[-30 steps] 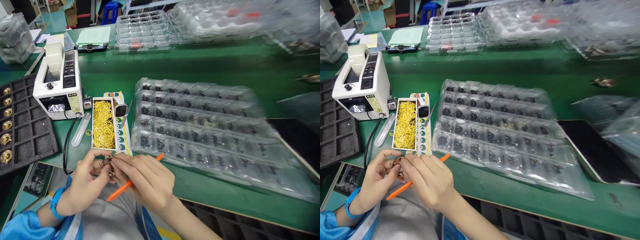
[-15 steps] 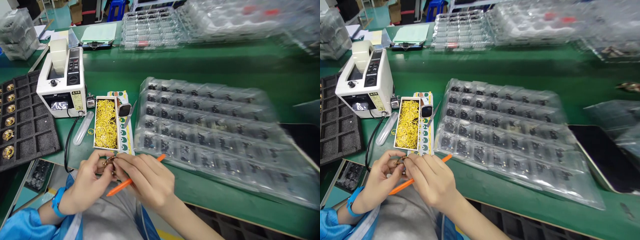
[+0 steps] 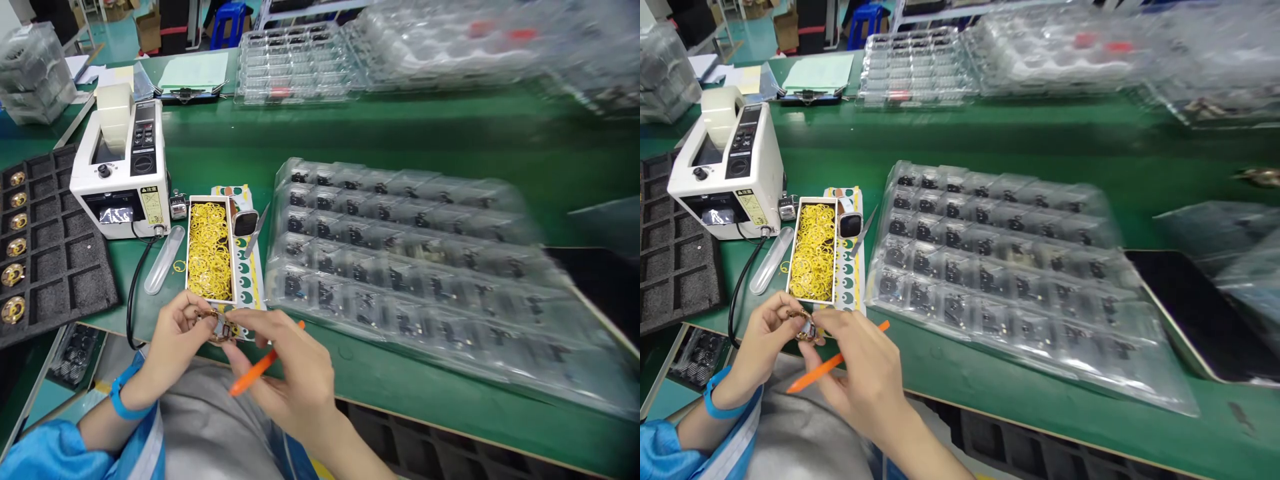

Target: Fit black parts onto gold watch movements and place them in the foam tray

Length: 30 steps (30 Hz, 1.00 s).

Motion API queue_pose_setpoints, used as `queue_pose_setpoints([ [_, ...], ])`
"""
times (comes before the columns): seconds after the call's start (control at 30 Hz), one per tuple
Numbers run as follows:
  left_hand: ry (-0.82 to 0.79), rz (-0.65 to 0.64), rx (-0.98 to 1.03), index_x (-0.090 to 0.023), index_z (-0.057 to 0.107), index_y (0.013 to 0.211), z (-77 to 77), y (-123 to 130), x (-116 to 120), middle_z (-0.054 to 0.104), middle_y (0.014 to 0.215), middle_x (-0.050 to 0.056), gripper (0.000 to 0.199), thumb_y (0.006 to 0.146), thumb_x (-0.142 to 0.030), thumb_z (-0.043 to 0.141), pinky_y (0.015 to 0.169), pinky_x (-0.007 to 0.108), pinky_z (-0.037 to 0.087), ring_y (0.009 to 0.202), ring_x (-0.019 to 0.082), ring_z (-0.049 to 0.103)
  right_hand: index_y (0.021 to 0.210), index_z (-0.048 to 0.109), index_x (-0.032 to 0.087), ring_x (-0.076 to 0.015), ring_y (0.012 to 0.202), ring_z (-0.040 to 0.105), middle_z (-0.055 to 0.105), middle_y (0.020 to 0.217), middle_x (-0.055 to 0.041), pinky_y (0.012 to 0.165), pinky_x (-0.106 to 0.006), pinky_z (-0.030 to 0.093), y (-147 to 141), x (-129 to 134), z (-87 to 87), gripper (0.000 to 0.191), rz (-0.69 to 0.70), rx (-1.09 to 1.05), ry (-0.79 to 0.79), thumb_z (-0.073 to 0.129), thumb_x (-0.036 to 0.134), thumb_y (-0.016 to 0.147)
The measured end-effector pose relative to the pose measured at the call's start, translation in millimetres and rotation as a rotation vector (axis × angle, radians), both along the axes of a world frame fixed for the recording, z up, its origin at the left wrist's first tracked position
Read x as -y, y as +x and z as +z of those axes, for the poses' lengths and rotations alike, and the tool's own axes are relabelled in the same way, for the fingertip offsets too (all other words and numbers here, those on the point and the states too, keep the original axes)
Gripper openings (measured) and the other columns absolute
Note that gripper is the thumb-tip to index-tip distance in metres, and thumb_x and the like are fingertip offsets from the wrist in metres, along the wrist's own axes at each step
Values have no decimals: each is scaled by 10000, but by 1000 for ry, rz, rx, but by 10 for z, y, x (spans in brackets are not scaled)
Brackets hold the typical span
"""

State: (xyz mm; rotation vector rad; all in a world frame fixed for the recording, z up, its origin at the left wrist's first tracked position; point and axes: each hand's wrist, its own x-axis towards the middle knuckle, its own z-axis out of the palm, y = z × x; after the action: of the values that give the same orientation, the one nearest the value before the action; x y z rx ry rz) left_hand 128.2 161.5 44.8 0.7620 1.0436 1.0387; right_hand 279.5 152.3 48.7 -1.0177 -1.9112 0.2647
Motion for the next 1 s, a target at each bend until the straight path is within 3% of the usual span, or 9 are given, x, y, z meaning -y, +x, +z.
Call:
queue_pose_setpoints([
  [0.23, -61, -123, 26, -163, 577, 693, 118, -99, 12, 596, 611, -30, 359, 665, -394, 849, 539, 242, 521, 476, 123, 618, 1053, 567, 190, -134, 687, 637, 647, 806, -35, 574, -234, 520, 174, -92, 143, 151, 263, -10, -223, 469, 95, 989],
  [0.33, -39, -150, 4, -160, 574, 669, 147, -107, 25, 589, 597, -24, 341, 665, -370, 842, 483, 213, 488, 469, 119, 610, 1008, 564, 188, -123, 645, 592, 622, 775, -20, 550, -226, 488, 171, -102, 151, 130, 350, 6, -276, 456, 116, 1004],
  [0.53, -29, -163, -60, -164, 541, 610, 150, -94, 33, 542, 541, -42, 223, 627, -208, 759, 409, 175, 401, 402, 79, 520, 915, 520, 198, -115, 616, 538, 576, 743, 0, 536, -214, 437, 112, -41, 98, 157, 353, 9, -327, 420, 121, 1009],
  [0.67, -10, -170, -94, -168, 535, 592, 87, -91, 33, 524, 516, -50, 165, 633, -153, 694, 409, 172, 369, 399, 61, 456, 813, 455, 219, -104, 533, 480, 530, 671, 33, 500, -207, 397, 76, -7, 89, 236, 343, 26, -480, 365, 153, 1020],
  [0.83, -29, -194, -118, -165, 550, 614, 54, -110, 7, 501, 513, -55, 196, 642, -226, 734, 414, 177, 345, 410, 57, 421, 874, 484, 219, -124, 601, 521, 587, 731, 7, 564, -237, 435, 117, -9, 120, 202, 388, 70, -654, 351, 185, 1022],
  [1.0, 27, -209, -142, -161, 551, 602, 95, -101, -26, 491, 555, -49, 246, 660, -263, 767, 445, 191, 353, 441, 57, 411, 720, 360, 222, -105, 533, 390, 431, 625, 42, 505, -221, 347, 104, -18, 76, 333, 365, -16, -647, 322, 282, 1046],
])
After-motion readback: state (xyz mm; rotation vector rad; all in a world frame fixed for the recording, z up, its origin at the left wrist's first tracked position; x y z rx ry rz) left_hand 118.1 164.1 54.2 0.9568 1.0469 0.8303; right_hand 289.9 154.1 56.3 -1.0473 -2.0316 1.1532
